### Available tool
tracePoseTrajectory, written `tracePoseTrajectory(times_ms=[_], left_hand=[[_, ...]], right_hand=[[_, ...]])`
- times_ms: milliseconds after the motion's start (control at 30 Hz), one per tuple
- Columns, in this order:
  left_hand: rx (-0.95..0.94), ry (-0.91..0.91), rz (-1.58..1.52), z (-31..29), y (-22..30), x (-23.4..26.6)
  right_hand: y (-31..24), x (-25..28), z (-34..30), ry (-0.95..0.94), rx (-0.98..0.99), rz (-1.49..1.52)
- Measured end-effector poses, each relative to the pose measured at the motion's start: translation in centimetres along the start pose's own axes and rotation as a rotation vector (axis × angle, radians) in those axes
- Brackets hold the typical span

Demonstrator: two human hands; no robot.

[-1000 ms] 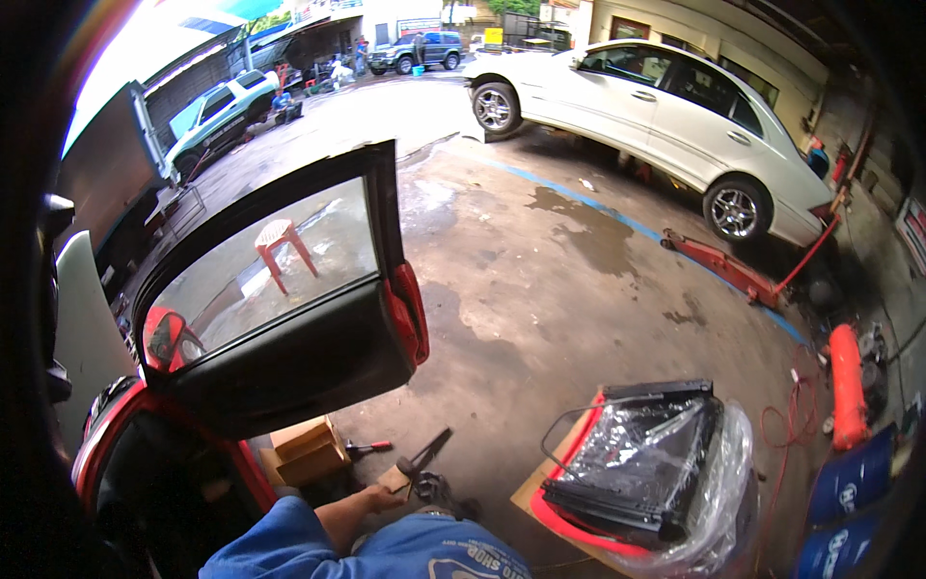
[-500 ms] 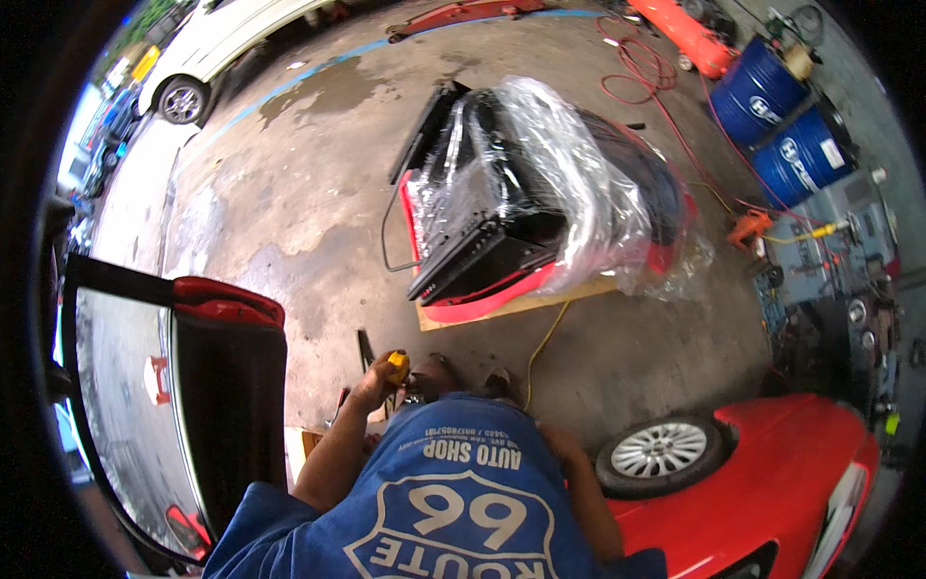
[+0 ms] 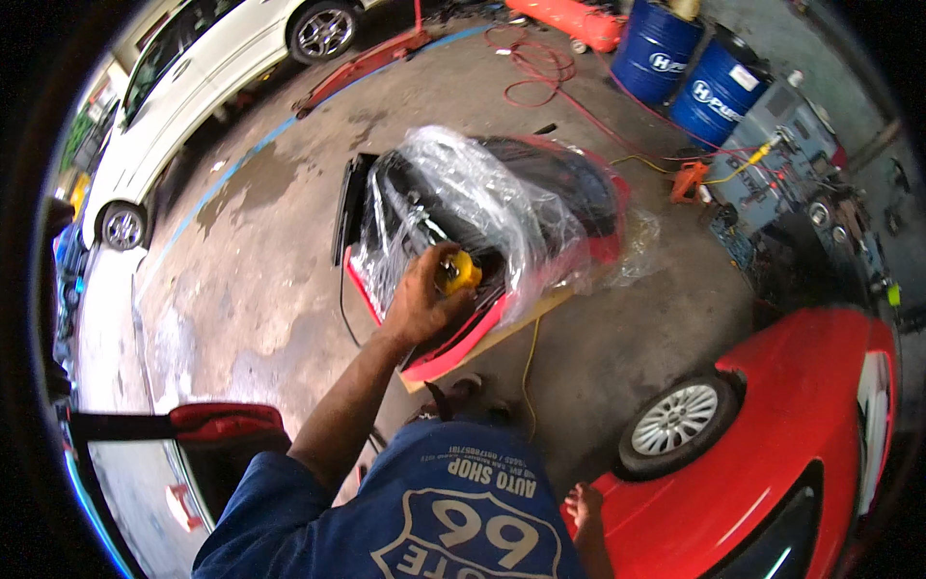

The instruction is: The person uses a yellow tape measure to measure the width and depth of the trunk floor of a red car. They then measure the width of a plastic-wrapped car part resting on a stand nearby.

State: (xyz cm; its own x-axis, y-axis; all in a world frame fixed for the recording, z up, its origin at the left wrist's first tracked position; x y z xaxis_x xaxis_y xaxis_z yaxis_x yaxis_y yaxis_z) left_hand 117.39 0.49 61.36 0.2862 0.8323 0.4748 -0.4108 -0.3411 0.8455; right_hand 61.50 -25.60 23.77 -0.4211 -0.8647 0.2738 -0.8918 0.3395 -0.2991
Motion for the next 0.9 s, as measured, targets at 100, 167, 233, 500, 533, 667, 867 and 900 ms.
tracePoseTrajectory(times_ms=[100, 167, 233, 500, 533, 667, 867, 900], left_hand=[[0.003, 0.041, 0.207, 6.0, -3.9, 0.2], [-0.024, 0.090, 0.298, 8.7, -6.7, -0.1], [-0.074, 0.023, 0.378, 10.5, -8.7, -1.5], [-0.060, -0.205, 0.594, 11.5, -8.8, -4.0], [-0.033, -0.176, 0.633, 11.2, -8.2, -3.8], [-0.487, -0.095, 0.178, 6.4, 0.8, -5.5], [-0.070, -0.729, -0.451, -3.0, 3.8, -16.6], [0.071, -0.827, -0.518, -4.4, 3.2, -17.9]], right_hand=[[1.6, -5.3, -0.5, -0.128, -0.007, -0.016], [3.6, -8.1, -1.8, -0.081, -0.081, 0.054], [0.4, -12.8, -3.7, -0.209, 0.282, 0.030], [1.4, -19.8, -7.0, -0.230, 0.085, 0.023], [2.2, -19.9, -7.6, -0.220, 0.060, 0.040], [4.2, -20.9, -8.5, -0.148, 0.001, 0.137], [3.8, -20.0, -7.6, -0.122, -0.031, 0.164], [3.8, -19.1, -7.4, -0.121, -0.040, 0.154]])
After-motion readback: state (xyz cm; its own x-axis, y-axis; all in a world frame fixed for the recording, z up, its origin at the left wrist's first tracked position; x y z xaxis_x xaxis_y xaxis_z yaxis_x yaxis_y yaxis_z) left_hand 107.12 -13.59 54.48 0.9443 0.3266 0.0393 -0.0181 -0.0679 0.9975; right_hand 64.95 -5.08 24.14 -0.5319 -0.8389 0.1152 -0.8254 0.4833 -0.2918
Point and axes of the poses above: each hand's wrist, its own z-axis towards the middle knuckle, its own x-axis out of the back of the hand, y = z × x, the point moved 10 cm from there along z, towards the middle knuckle, and after that the axes turned 10 degrees about -z, right-handed, at the moved point
